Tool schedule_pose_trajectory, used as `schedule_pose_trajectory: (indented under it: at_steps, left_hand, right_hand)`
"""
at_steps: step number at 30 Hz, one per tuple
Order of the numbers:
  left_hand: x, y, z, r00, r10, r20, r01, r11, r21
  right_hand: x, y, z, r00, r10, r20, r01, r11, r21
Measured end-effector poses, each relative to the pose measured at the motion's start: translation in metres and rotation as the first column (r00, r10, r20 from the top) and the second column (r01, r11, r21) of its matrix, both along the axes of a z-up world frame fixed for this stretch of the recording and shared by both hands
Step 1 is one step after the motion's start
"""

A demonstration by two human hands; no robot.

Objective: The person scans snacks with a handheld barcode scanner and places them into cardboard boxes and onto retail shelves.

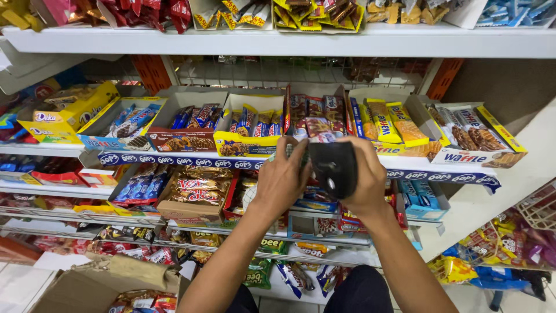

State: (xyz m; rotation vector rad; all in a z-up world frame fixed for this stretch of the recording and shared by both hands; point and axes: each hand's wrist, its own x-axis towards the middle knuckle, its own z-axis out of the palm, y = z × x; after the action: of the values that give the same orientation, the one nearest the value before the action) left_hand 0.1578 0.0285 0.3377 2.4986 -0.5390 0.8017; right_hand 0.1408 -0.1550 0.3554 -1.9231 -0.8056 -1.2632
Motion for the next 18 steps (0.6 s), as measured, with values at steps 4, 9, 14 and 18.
schedule_pose_trajectory:
  at_steps: [4, 9, 14, 18]
  left_hand:
    - [0.005, 0.003, -0.005, 0.999, -0.013, 0.035, 0.012, 1.0, 0.01]
    - [0.008, 0.01, -0.004, 1.0, -0.022, 0.018, 0.022, 1.0, 0.001]
    - [0.005, 0.014, -0.006, 0.998, -0.059, 0.038, 0.061, 0.997, -0.042]
    - [0.004, 0.014, -0.007, 0.999, -0.044, 0.022, 0.045, 0.998, -0.05]
  right_hand:
    - [0.014, 0.006, 0.005, 0.989, -0.039, -0.139, 0.021, 0.991, -0.132]
    - [0.026, 0.007, 0.0, 0.974, -0.097, -0.205, 0.047, 0.97, -0.238]
    - [0.03, 0.008, -0.003, 0.957, -0.149, -0.248, 0.078, 0.958, -0.278]
    - [0.035, 0.008, -0.002, 0.915, -0.243, -0.322, 0.126, 0.93, -0.345]
